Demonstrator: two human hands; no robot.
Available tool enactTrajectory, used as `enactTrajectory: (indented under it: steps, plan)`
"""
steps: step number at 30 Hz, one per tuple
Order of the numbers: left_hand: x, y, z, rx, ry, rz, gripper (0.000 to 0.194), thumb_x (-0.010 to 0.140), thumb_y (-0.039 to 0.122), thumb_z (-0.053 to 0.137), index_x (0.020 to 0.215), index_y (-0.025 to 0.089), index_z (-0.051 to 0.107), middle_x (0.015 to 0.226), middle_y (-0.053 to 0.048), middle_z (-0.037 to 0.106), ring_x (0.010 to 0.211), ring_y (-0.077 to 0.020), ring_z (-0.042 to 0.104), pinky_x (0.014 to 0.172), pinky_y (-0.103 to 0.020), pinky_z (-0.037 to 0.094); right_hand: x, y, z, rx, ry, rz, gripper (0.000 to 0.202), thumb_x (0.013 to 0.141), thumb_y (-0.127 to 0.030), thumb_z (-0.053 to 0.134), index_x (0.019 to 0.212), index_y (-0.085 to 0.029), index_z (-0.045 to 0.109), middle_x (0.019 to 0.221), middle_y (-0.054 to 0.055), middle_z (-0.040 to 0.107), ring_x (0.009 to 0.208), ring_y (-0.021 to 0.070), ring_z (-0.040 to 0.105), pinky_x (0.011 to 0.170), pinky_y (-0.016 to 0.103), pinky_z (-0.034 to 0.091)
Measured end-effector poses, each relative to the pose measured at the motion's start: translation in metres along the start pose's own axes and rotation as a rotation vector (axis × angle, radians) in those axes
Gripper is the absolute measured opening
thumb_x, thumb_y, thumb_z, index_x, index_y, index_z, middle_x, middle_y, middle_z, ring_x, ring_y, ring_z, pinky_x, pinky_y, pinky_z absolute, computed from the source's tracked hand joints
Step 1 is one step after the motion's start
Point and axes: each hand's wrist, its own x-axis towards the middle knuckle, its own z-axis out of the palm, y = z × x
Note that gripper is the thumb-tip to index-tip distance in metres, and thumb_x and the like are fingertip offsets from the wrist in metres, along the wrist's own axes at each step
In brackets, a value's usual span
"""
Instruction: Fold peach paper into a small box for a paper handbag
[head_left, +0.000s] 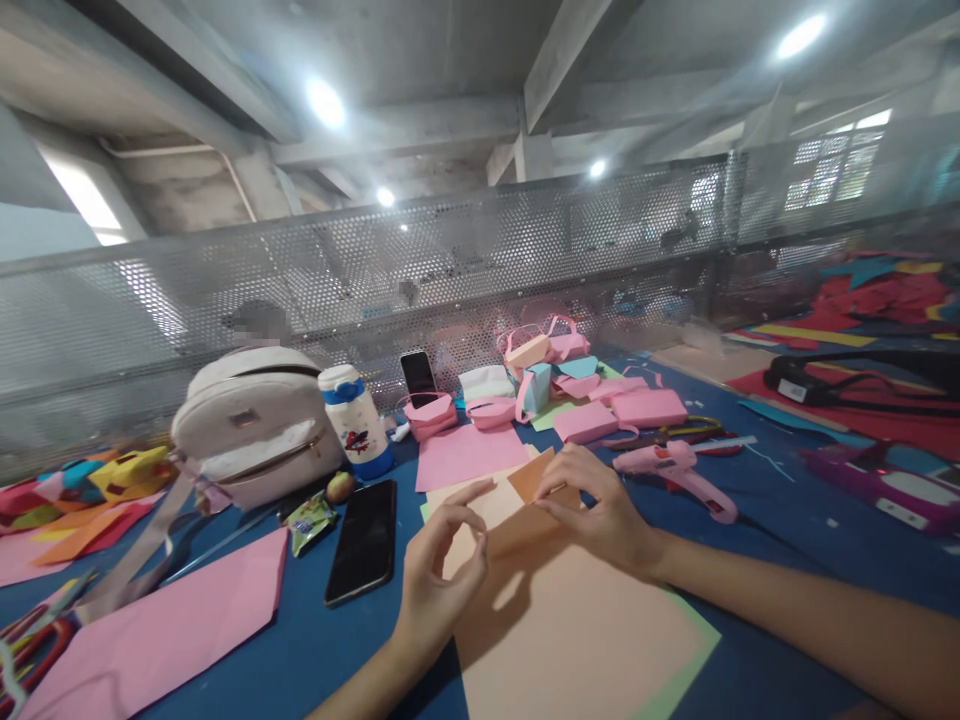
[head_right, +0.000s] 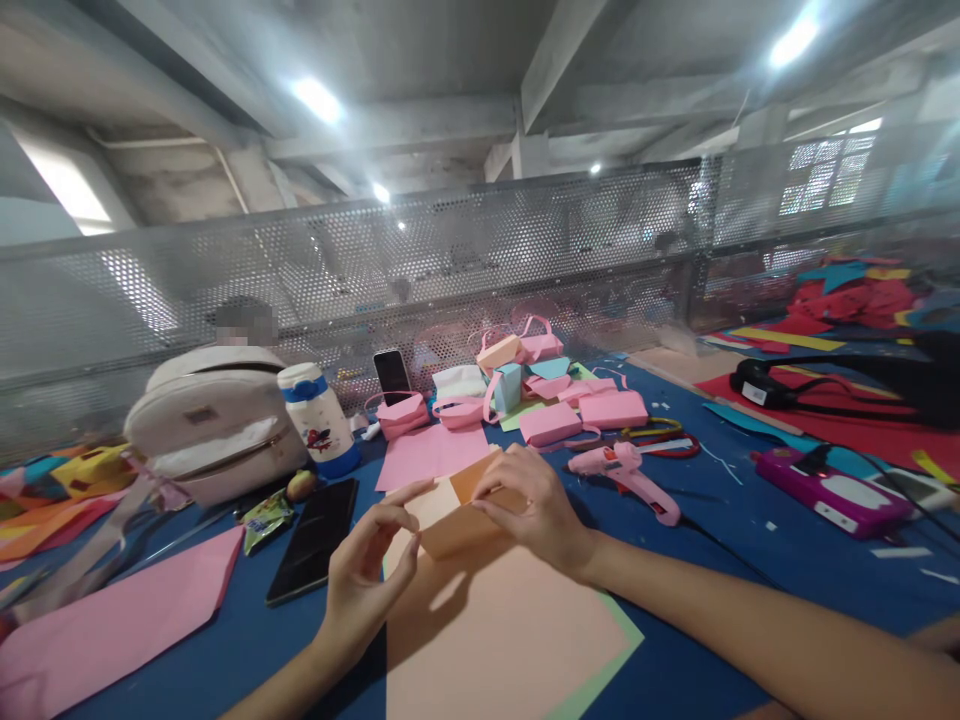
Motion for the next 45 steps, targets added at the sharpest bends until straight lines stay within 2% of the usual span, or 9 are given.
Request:
enactTrajectory:
  steps: [13, 16, 20, 23, 27, 31, 33, 38, 45]
  plan:
    - [0.001, 0.001, -0.001, 0.003, -0.008, -0.022, 0.008, 0.091, 0.013, 0.051, 0.088, 0.019, 0.055, 0.13, -0.018, 0.06, 0.127, -0.0267, 0.054, 0.098, -0.037, 0.048, 0.001, -0.003, 0.0, 0.012, -0.005, 0.015, 0.013, 0.092, -0.025, 0.065, 0.08, -0.021, 0.061, 0.076, 0.001, 0.064, 0.075, 0.0189, 0.055, 0.077, 0.036, 0.04]
    - [0.001, -0.001, 0.0, -0.028, -0.001, -0.024, 0.008, 0.091, 0.013, 0.052, 0.094, 0.019, 0.055, 0.131, -0.017, 0.059, 0.128, -0.0261, 0.052, 0.102, -0.037, 0.047, 0.001, -0.003, 0.0, 0.007, -0.004, 0.007, 0.013, 0.091, -0.026, 0.065, 0.08, -0.021, 0.061, 0.076, 0.001, 0.065, 0.074, 0.0186, 0.055, 0.078, 0.036, 0.04]
    - [0.002, -0.005, 0.002, -0.073, 0.001, -0.043, 0.029, 0.089, 0.013, 0.056, 0.116, 0.021, 0.053, 0.13, -0.014, 0.058, 0.129, -0.0242, 0.052, 0.107, -0.038, 0.043, 0.001, -0.003, 0.0, 0.002, -0.002, 0.011, 0.014, 0.092, -0.028, 0.065, 0.08, -0.021, 0.062, 0.076, 0.001, 0.065, 0.075, 0.0192, 0.056, 0.079, 0.037, 0.041]
    - [0.003, -0.01, 0.004, -0.057, -0.012, -0.106, 0.042, 0.085, 0.014, 0.062, 0.126, 0.02, 0.052, 0.127, -0.013, 0.06, 0.124, -0.0254, 0.056, 0.104, -0.037, 0.046, 0.001, -0.004, -0.001, 0.006, -0.015, 0.013, 0.013, 0.092, -0.027, 0.064, 0.081, -0.022, 0.062, 0.077, 0.002, 0.066, 0.075, 0.0193, 0.057, 0.081, 0.037, 0.041]
    - [0.005, -0.016, 0.004, -0.015, -0.051, -0.199, 0.035, 0.084, 0.018, 0.062, 0.119, 0.018, 0.06, 0.116, -0.011, 0.068, 0.11, -0.0254, 0.064, 0.095, -0.035, 0.052, 0.001, -0.005, -0.001, 0.009, -0.018, 0.012, 0.014, 0.093, -0.028, 0.062, 0.081, -0.022, 0.062, 0.078, 0.002, 0.066, 0.076, 0.0197, 0.057, 0.081, 0.038, 0.041]
    - [0.005, -0.02, 0.001, 0.065, -0.029, -0.164, 0.028, 0.084, 0.02, 0.064, 0.111, 0.018, 0.067, 0.105, -0.008, 0.073, 0.1, -0.0249, 0.068, 0.087, -0.032, 0.054, 0.002, -0.005, -0.002, -0.007, -0.026, 0.005, 0.013, 0.094, -0.028, 0.061, 0.083, -0.022, 0.063, 0.08, 0.002, 0.067, 0.079, 0.0204, 0.055, 0.081, 0.038, 0.04]
    - [0.006, -0.021, 0.0, 0.096, -0.012, -0.14, 0.032, 0.083, 0.02, 0.065, 0.115, 0.019, 0.066, 0.109, -0.007, 0.073, 0.103, -0.0251, 0.068, 0.089, -0.032, 0.054, 0.002, -0.004, -0.001, -0.023, -0.034, 0.002, 0.013, 0.094, -0.028, 0.061, 0.083, -0.023, 0.063, 0.079, 0.002, 0.067, 0.078, 0.0206, 0.055, 0.081, 0.038, 0.04]
    - [0.008, -0.024, -0.003, 0.115, -0.054, -0.16, 0.039, 0.087, 0.024, 0.062, 0.126, 0.022, 0.062, 0.124, -0.008, 0.068, 0.117, -0.026, 0.062, 0.097, -0.034, 0.051, 0.0, -0.001, 0.0, -0.051, -0.064, 0.032, 0.012, 0.093, -0.025, 0.063, 0.082, -0.022, 0.063, 0.08, 0.002, 0.068, 0.079, 0.0203, 0.055, 0.081, 0.037, 0.039]
    - [0.01, -0.032, -0.007, 0.087, -0.091, -0.166, 0.043, 0.084, 0.024, 0.066, 0.127, 0.022, 0.063, 0.125, -0.01, 0.068, 0.117, -0.0276, 0.063, 0.101, -0.041, 0.049, 0.001, 0.004, 0.0, -0.123, -0.069, 0.028, 0.01, 0.094, -0.024, 0.06, 0.084, -0.022, 0.063, 0.081, 0.002, 0.066, 0.081, 0.0213, 0.056, 0.08, 0.037, 0.039]
